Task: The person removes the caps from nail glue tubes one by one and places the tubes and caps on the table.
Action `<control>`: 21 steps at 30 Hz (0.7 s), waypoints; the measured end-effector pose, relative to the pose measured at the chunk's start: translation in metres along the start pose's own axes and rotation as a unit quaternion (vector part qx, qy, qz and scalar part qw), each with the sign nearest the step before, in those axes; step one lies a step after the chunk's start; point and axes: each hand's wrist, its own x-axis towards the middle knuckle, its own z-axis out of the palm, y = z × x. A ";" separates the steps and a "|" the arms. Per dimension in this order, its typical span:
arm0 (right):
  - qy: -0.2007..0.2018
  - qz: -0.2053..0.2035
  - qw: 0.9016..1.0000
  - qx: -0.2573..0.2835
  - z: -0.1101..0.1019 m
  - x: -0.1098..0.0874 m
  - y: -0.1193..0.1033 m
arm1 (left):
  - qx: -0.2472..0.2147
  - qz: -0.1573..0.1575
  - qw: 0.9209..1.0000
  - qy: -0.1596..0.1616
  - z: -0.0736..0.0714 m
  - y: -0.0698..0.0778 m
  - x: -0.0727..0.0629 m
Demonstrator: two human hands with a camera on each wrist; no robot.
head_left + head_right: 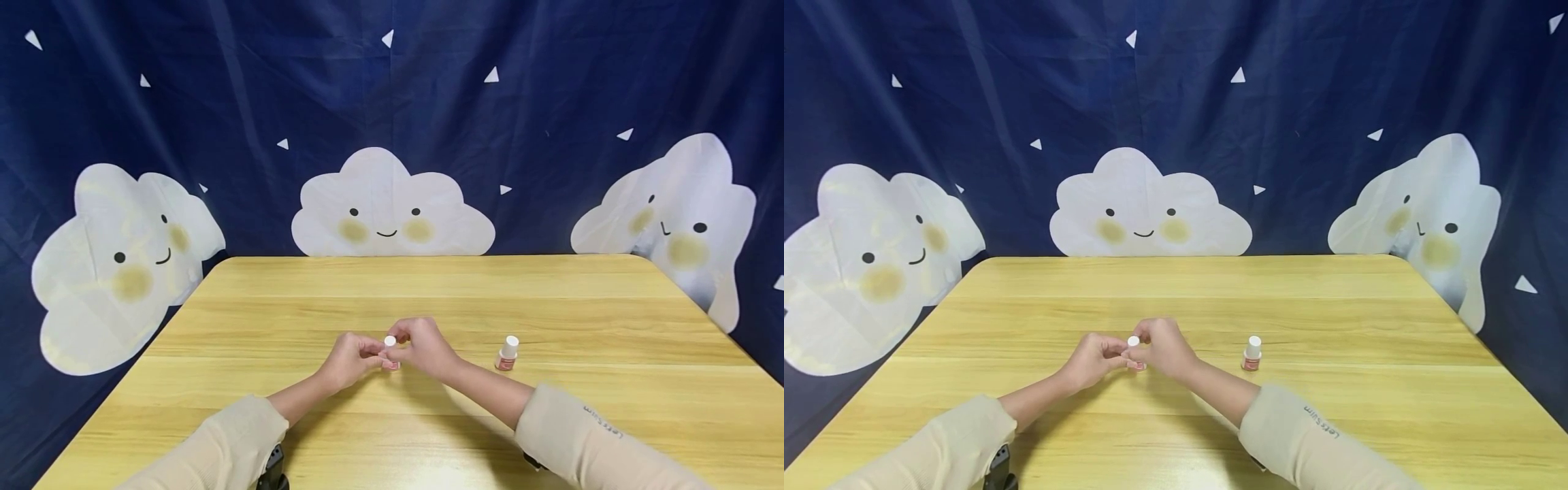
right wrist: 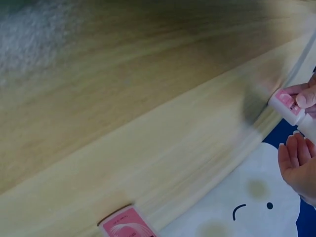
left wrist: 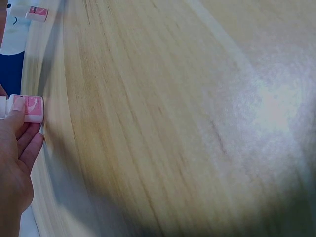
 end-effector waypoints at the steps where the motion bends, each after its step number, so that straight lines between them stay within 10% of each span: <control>1: 0.006 0.003 1.000 0.000 0.000 0.000 0.000 | 0.001 -0.002 1.000 0.000 0.000 0.000 0.000; 21: -0.013 0.017 1.000 0.004 -0.004 0.000 -0.003 | 0.035 -0.008 0.999 0.017 0.000 0.000 0.000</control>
